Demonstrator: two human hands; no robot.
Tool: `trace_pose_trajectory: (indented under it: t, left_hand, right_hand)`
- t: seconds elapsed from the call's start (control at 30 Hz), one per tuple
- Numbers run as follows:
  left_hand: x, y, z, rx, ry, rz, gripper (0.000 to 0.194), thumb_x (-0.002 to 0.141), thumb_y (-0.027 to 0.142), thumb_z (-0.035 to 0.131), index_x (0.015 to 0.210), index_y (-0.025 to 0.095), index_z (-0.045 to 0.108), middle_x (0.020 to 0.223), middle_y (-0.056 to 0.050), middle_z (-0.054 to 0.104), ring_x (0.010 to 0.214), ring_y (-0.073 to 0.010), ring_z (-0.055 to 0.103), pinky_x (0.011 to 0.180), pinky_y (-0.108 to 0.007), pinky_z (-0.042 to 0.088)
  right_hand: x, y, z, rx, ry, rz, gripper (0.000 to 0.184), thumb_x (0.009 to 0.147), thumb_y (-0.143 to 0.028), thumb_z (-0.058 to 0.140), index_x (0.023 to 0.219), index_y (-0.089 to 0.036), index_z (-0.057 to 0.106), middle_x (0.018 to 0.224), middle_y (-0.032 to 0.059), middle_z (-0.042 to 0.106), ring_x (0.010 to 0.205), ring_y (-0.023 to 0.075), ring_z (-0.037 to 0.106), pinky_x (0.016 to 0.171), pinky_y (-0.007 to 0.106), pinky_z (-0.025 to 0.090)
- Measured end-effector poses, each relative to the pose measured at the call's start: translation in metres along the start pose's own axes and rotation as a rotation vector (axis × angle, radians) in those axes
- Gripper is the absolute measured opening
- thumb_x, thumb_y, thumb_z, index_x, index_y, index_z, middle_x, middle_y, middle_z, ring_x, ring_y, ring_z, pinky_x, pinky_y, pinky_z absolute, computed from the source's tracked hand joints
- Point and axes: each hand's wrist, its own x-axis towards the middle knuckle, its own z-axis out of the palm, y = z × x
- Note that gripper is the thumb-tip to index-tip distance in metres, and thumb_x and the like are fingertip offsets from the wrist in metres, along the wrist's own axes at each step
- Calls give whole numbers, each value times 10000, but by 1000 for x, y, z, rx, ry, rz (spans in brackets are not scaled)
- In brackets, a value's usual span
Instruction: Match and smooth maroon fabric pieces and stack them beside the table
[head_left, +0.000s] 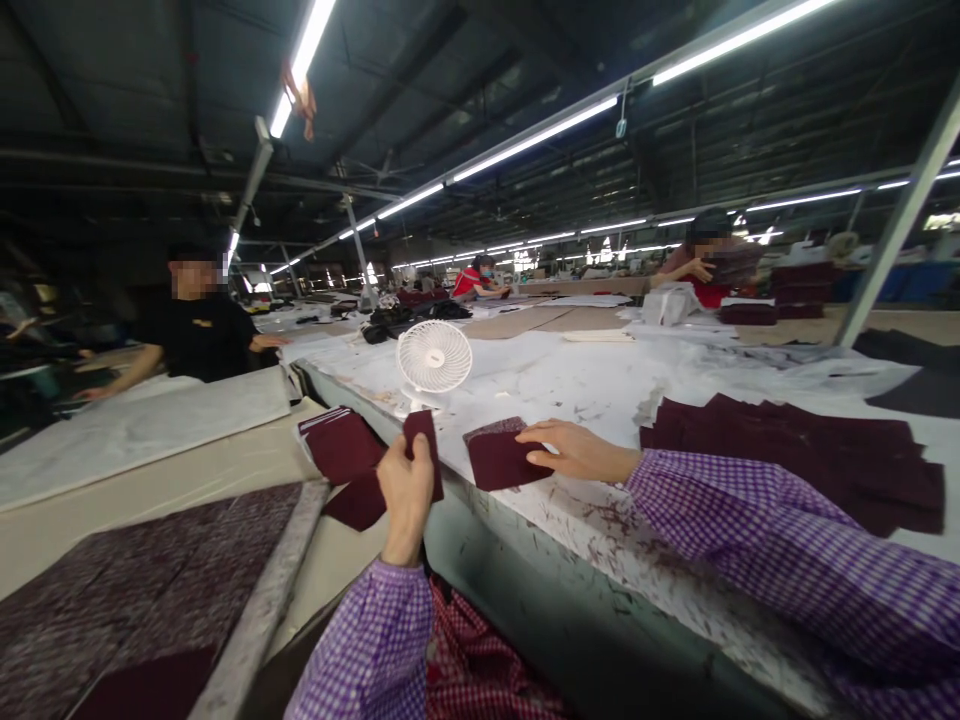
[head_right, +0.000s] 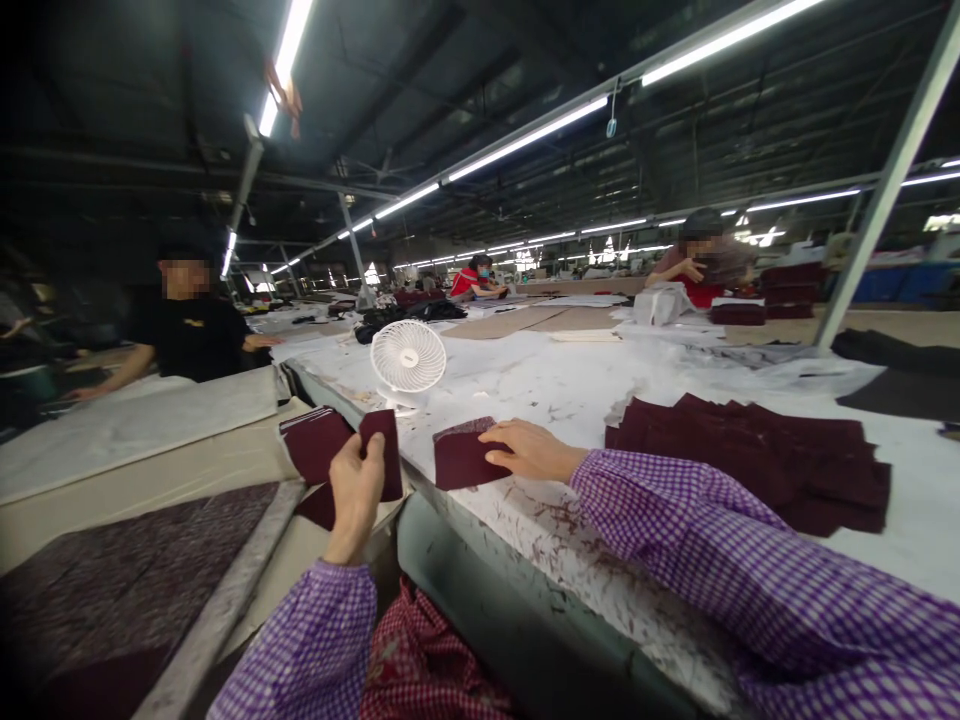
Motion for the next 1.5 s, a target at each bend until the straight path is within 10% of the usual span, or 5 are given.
trace_pose_trajectory:
  t: [0.17, 0.3, 0.5, 0.77, 1.5]
  left_hand:
    - [-77, 52, 28, 35, -348, 404, 193, 886, 267, 414, 879, 181, 587, 871, -84, 645, 841, -219, 587, 772, -346, 456]
    - [-100, 65, 25, -82, -601, 567, 177, 891, 294, 470, 854, 212, 623, 956, -56, 668, 917, -209, 576, 838, -347, 453]
    - [-57, 66, 42, 21, -469, 413, 228, 862, 296, 532, 1020, 166, 633, 1021, -80, 661, 990, -236, 548, 888, -380, 424]
    - [-43, 69, 93, 81, -683, 300, 151, 804, 190, 583, 889, 170, 706, 887, -34, 687, 823, -160, 601, 794, -270, 448]
    - [-43, 78, 101, 389, -727, 476, 170, 857, 183, 478, 861, 180, 648, 901, -75, 688, 903, -208, 618, 812, -297, 433]
  right_hand:
    - [-20, -13, -10, 622, -145, 281, 633, 923, -591, 237, 1409, -191, 308, 1041, 121, 649, 713, 172, 640, 613, 311, 507]
    - [-40, -5, -11, 495, -104, 300, 710, 819, -420, 564, 1422, -187, 270, 991, 88, 623, 711, 163, 591, 575, 277, 466]
    - [-55, 8, -8, 218, -18, 253, 720, 776, -301, 593, 1421, -145, 314, 902, 61, 593, 796, 189, 556, 675, 293, 424]
    - [-53, 18, -4, 95, 35, 259, 758, 735, -229, 617, 1413, -86, 311, 857, 51, 627, 781, 192, 564, 727, 294, 411]
    - [-82, 18, 8, -295, 289, 78, 271, 888, -295, 519, 1135, -200, 573, 962, 42, 594, 793, 156, 559, 670, 261, 398]
